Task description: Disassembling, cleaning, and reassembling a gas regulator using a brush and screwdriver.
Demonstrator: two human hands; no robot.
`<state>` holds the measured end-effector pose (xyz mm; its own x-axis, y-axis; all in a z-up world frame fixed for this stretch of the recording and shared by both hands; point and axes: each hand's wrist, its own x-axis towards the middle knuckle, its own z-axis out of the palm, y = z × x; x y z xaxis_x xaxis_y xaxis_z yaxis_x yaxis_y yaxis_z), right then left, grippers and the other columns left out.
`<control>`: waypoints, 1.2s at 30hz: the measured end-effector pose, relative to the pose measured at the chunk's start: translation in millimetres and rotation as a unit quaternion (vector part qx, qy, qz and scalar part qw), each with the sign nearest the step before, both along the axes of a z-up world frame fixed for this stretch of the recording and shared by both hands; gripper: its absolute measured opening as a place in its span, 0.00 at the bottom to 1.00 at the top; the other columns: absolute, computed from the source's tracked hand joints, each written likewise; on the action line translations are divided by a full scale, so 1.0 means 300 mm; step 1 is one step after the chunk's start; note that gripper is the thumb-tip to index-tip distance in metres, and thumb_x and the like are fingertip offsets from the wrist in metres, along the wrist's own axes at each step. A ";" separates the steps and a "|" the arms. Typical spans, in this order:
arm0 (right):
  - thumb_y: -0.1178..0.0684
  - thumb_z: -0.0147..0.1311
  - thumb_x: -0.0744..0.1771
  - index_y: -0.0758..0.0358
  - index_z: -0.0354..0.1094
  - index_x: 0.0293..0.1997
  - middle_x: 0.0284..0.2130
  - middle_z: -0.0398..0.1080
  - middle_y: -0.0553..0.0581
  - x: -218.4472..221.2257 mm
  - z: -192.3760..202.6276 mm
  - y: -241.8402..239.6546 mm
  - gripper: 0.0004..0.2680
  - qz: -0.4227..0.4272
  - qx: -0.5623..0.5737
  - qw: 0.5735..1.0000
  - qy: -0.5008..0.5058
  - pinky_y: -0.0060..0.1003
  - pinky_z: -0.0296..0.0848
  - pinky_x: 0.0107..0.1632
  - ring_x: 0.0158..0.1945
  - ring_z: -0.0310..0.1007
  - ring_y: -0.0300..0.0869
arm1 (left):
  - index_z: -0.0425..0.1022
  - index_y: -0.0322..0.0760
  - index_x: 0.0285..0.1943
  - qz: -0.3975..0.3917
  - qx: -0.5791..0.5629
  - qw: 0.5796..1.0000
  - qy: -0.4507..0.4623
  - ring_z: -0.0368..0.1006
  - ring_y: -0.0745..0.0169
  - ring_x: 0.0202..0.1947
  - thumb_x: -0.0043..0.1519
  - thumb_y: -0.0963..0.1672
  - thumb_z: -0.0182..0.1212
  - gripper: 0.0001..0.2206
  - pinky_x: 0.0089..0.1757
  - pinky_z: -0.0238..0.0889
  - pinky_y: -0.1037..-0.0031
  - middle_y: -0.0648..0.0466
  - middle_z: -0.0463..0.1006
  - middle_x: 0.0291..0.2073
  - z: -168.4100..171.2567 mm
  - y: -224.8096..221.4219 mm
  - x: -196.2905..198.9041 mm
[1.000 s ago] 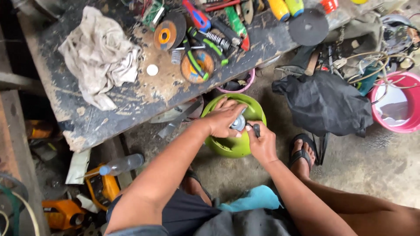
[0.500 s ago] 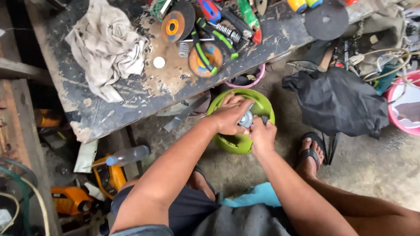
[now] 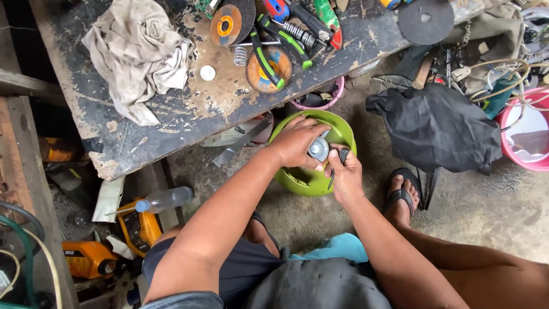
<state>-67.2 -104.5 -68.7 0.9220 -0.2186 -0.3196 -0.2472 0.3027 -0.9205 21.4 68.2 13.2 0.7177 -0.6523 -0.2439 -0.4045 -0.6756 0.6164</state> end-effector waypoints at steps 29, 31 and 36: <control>0.51 0.55 0.71 0.62 0.63 0.33 0.20 0.63 0.57 0.003 0.003 0.045 0.09 -0.075 0.041 0.987 0.132 0.33 0.59 0.11 0.12 0.66 0.44 | 0.62 0.39 0.71 -0.031 -0.043 0.998 -0.026 0.65 0.43 0.62 0.40 0.55 0.78 0.48 0.68 0.46 0.52 0.44 0.77 0.51 -0.070 -0.004 0.025; 0.51 0.54 0.71 0.62 0.64 0.33 0.20 0.63 0.58 0.003 0.011 0.043 0.09 -0.061 0.034 0.989 0.130 0.32 0.58 0.10 0.11 0.65 0.44 | 0.62 0.38 0.72 -0.035 -0.035 0.998 -0.032 0.64 0.44 0.62 0.41 0.54 0.79 0.48 0.68 0.46 0.54 0.45 0.76 0.50 -0.019 0.010 0.019; 0.47 0.53 0.71 0.62 0.65 0.31 0.19 0.67 0.65 -0.003 -0.016 0.029 0.12 -0.048 0.015 0.990 0.128 0.33 0.52 0.10 0.09 0.62 0.44 | 0.64 0.38 0.68 -0.056 -0.051 0.996 -0.039 0.64 0.43 0.62 0.35 0.58 0.80 0.51 0.67 0.50 0.52 0.45 0.73 0.53 -0.044 0.010 0.044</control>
